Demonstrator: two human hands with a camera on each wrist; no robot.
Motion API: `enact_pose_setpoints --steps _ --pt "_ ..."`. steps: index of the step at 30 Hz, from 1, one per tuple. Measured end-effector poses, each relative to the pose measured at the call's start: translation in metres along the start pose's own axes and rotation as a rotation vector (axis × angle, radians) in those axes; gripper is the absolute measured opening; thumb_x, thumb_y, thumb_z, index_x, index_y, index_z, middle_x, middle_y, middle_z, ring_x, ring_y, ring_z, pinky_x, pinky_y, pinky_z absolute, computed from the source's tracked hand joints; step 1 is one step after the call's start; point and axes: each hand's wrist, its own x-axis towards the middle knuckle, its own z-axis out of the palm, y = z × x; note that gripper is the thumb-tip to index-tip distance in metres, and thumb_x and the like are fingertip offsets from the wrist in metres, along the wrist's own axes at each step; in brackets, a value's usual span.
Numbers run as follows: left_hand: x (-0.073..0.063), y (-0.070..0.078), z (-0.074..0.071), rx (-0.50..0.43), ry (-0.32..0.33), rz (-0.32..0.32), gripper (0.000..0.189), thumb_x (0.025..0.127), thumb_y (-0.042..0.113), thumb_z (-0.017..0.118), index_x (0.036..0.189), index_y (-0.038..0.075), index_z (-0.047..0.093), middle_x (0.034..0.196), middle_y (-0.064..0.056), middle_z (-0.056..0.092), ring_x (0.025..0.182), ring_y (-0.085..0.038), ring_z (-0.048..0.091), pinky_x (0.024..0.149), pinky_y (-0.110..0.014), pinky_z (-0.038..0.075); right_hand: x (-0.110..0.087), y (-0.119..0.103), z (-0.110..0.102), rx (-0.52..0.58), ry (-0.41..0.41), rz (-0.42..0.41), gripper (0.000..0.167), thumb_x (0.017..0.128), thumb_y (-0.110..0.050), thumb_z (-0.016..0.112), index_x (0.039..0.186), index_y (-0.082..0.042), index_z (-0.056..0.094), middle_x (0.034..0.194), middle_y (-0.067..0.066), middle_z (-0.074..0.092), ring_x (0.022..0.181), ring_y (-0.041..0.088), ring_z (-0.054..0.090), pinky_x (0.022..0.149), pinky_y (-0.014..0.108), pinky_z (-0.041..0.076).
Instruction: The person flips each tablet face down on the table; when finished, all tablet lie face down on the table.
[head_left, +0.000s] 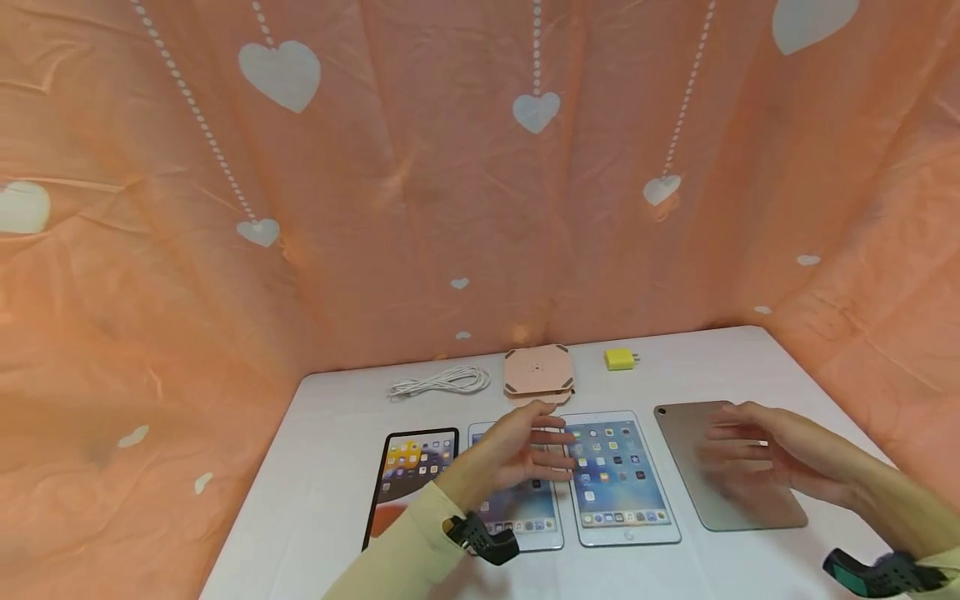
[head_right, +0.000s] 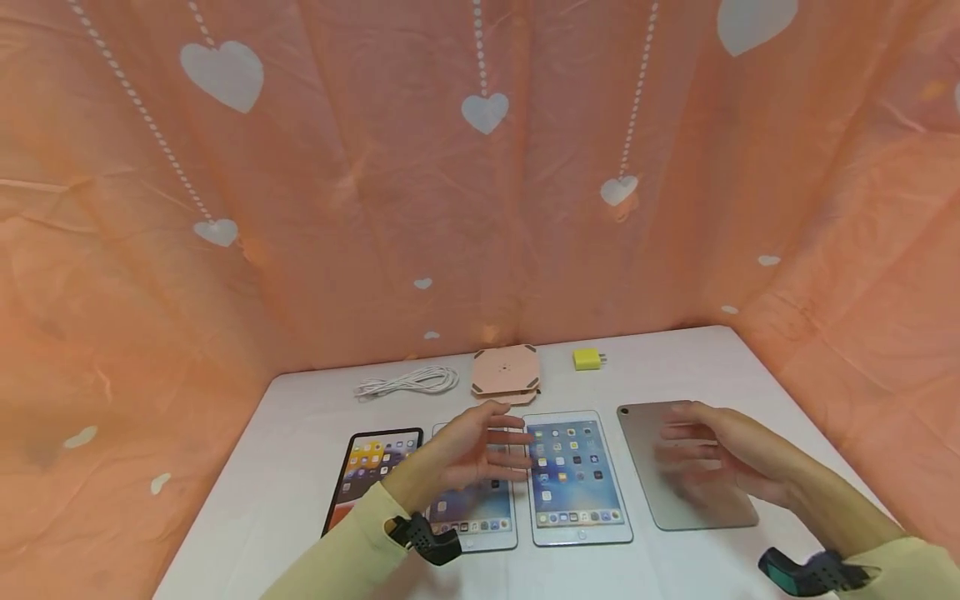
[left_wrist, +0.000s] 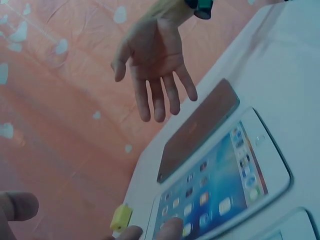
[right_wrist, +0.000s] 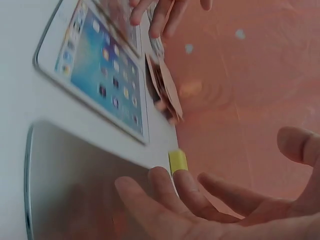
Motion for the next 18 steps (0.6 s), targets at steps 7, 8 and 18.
enact_pose_setpoints --steps 7,8,18 --pt "-0.006 -0.004 -0.012 0.005 0.034 -0.028 0.072 0.107 0.041 0.058 0.154 -0.012 0.045 0.149 -0.036 0.056 0.13 -0.069 0.058 0.111 -0.076 0.05 0.017 0.001 0.024 0.08 -0.017 0.048 0.032 0.118 -0.043 0.041 0.135 -0.03 0.065 0.133 -0.003 0.072 0.123 0.021 0.07 0.106 0.051 0.063" --pt "-0.006 -0.005 -0.012 -0.001 0.031 -0.034 0.072 0.107 0.042 0.058 0.154 -0.012 0.044 0.15 -0.037 0.055 0.131 -0.07 0.057 0.111 -0.076 0.049 0.019 0.001 0.028 0.081 -0.006 0.056 0.033 0.117 -0.043 0.042 0.137 -0.027 0.064 0.134 -0.002 0.071 0.123 0.022 0.07 0.106 0.052 0.063" --pt "0.001 -0.016 -0.01 -0.005 -0.003 -0.069 0.077 0.108 0.045 0.055 0.154 -0.015 0.039 0.158 -0.042 0.041 0.139 -0.074 0.046 0.118 -0.082 0.037 0.04 0.011 0.059 0.115 0.073 0.125 0.074 0.115 -0.046 0.045 0.166 0.003 0.023 0.152 0.022 0.059 0.126 0.03 0.068 0.107 0.056 0.062"
